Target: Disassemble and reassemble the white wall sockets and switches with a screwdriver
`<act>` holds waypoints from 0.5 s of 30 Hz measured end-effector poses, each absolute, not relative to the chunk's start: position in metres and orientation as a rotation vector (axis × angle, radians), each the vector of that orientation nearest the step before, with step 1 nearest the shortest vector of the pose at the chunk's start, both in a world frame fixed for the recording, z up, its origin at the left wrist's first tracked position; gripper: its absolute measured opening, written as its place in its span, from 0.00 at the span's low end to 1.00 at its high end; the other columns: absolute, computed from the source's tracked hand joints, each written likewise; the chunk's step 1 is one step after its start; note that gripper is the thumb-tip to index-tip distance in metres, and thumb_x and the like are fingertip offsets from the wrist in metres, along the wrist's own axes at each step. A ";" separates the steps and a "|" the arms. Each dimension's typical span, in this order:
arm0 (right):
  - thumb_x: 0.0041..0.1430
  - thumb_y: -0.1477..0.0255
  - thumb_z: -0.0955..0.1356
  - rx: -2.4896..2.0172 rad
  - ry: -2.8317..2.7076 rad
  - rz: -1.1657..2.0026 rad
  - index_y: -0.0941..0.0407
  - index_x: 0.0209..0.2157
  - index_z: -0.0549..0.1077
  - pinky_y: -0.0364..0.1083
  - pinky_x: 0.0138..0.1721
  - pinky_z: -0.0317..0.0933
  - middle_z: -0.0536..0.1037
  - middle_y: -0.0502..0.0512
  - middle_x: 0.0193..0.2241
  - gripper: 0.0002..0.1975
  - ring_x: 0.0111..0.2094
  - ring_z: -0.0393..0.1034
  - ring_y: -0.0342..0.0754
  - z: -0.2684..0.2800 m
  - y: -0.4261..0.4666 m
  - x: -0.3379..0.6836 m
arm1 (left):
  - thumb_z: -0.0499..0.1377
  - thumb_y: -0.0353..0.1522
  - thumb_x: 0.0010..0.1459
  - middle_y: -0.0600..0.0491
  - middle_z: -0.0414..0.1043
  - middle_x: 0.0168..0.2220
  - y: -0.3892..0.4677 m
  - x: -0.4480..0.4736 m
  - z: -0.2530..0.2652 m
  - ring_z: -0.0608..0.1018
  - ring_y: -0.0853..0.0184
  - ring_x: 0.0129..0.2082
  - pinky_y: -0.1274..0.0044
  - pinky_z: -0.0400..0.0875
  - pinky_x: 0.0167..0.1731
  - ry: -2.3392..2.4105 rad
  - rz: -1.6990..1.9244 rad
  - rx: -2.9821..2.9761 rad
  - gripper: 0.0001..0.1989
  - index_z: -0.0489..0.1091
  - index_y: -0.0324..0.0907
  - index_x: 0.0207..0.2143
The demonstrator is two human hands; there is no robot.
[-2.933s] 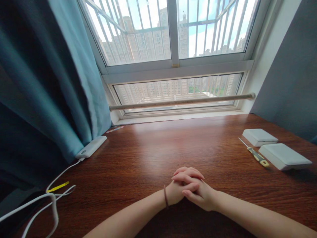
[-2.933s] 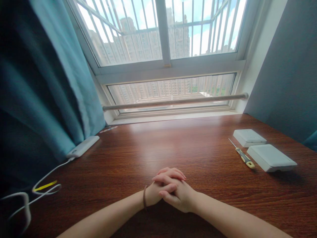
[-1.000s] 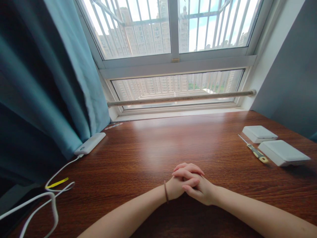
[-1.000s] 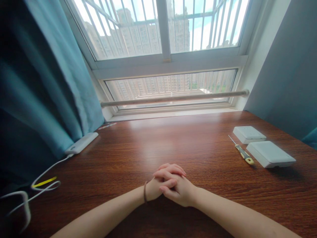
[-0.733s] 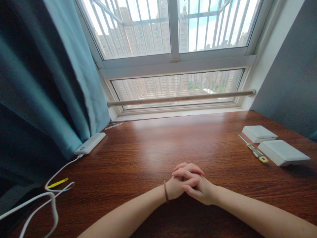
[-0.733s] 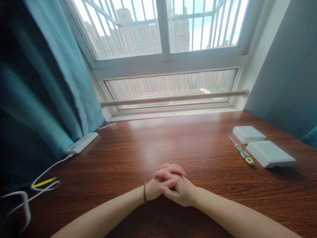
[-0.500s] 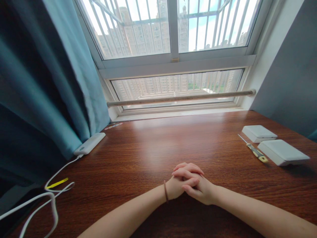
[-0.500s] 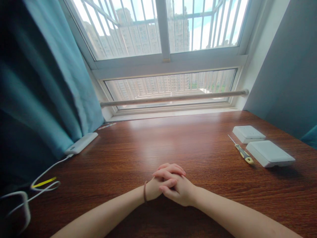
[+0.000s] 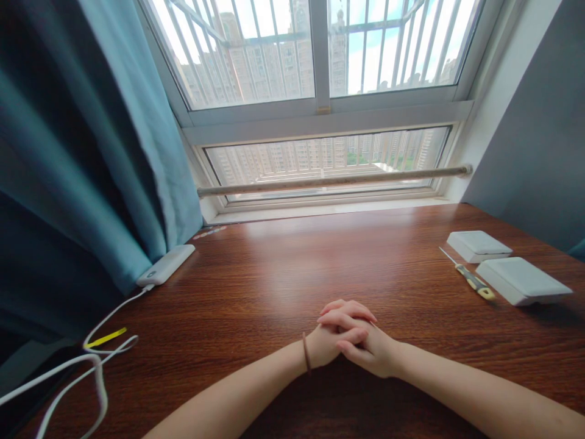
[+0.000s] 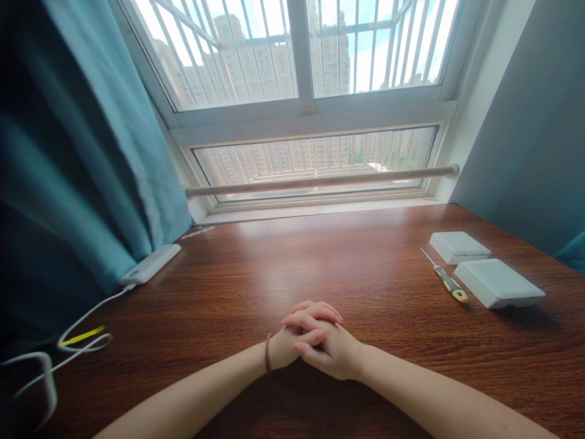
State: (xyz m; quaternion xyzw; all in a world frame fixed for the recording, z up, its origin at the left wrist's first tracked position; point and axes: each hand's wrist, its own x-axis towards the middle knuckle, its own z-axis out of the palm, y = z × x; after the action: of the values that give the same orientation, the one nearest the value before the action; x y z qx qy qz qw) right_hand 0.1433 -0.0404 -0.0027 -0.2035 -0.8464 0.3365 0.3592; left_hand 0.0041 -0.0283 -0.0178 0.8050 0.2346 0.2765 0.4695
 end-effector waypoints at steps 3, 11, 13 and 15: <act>0.57 0.71 0.62 -0.526 -2.180 0.872 0.55 0.52 0.63 0.50 0.49 0.58 0.64 0.60 0.46 0.20 0.51 0.58 0.50 -0.001 -0.041 0.143 | 0.50 0.37 0.55 0.50 0.63 0.43 -0.029 0.006 -0.020 0.66 0.60 0.49 0.71 0.61 0.50 0.520 0.856 1.876 0.15 0.63 0.42 0.44; 0.58 0.70 0.61 -0.530 -2.212 0.874 0.56 0.52 0.63 0.50 0.50 0.58 0.65 0.61 0.47 0.20 0.52 0.58 0.50 -0.003 -0.039 0.145 | 0.53 0.38 0.55 0.50 0.64 0.43 -0.030 0.006 -0.016 0.67 0.60 0.48 0.70 0.62 0.50 0.533 0.871 1.843 0.15 0.66 0.42 0.44; 0.58 0.69 0.62 -0.545 -2.272 0.874 0.56 0.54 0.61 0.50 0.50 0.58 0.64 0.61 0.49 0.22 0.53 0.57 0.50 0.000 -0.036 0.147 | 0.53 0.37 0.56 0.49 0.64 0.43 -0.032 0.007 -0.011 0.68 0.60 0.48 0.69 0.64 0.49 0.578 0.878 1.764 0.15 0.66 0.41 0.44; 0.58 0.67 0.62 -0.578 -2.361 0.853 0.55 0.58 0.56 0.51 0.52 0.56 0.61 0.63 0.53 0.26 0.55 0.55 0.52 0.007 -0.032 0.150 | 0.54 0.37 0.57 0.47 0.64 0.47 -0.033 0.009 -0.006 0.67 0.59 0.50 0.68 0.63 0.51 0.580 0.914 1.682 0.17 0.63 0.41 0.48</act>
State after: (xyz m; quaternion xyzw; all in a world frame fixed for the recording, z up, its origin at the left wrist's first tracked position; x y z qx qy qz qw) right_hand 0.1500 -0.0323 0.0070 -0.2154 -0.8801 0.3181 0.2790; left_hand 0.0090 -0.0333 -0.0064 0.7076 0.2442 0.3844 0.5402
